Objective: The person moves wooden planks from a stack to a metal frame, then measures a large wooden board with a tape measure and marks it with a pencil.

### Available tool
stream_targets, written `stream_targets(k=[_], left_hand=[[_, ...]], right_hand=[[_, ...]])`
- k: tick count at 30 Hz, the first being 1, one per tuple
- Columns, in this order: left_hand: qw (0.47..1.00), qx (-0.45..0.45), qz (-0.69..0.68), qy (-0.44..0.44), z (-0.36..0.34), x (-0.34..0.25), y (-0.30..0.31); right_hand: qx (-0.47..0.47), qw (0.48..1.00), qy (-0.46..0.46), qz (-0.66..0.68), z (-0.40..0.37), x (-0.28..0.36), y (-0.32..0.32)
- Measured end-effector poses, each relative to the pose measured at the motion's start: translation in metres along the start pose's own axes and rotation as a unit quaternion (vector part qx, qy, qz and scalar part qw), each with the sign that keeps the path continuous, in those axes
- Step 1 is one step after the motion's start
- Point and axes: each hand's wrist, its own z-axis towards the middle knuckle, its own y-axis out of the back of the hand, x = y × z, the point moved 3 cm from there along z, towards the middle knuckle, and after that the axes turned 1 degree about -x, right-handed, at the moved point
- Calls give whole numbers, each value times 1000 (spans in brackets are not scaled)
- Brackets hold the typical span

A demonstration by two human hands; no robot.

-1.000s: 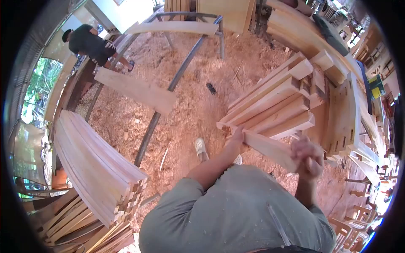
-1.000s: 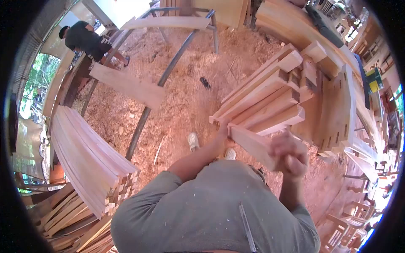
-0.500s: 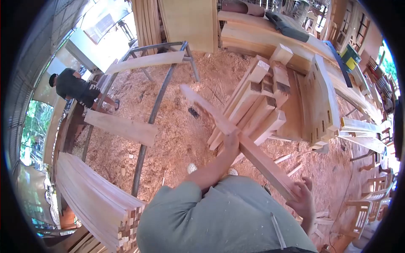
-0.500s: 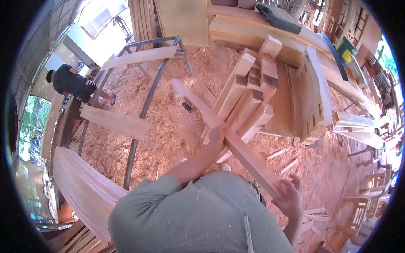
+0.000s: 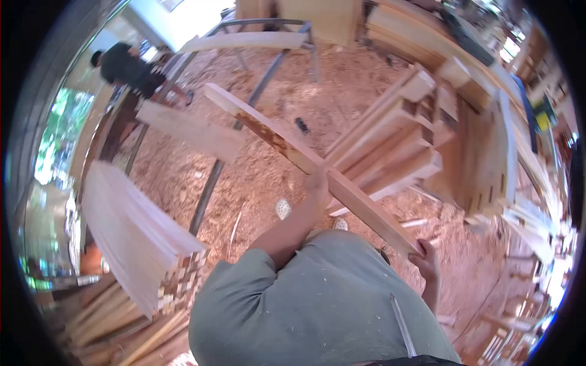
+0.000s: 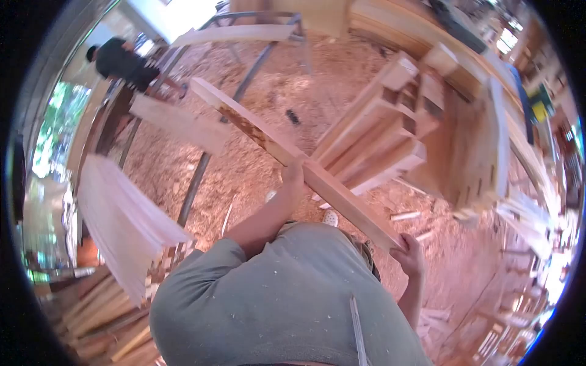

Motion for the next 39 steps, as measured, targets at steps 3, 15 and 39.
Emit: stream_targets(k=[3,15,39], left_hand=[[964,-235,-2,-125,21,-16,73],[921,-331,3,-205,-34,-77,255],[802,-502,254,-201,-14,-176,372]], right_hand=[[125,991,-5,39,43,19,-22],[441,892,-102,-9,142,38,-253],[219,933,-279,-65,229,-18,-217]])
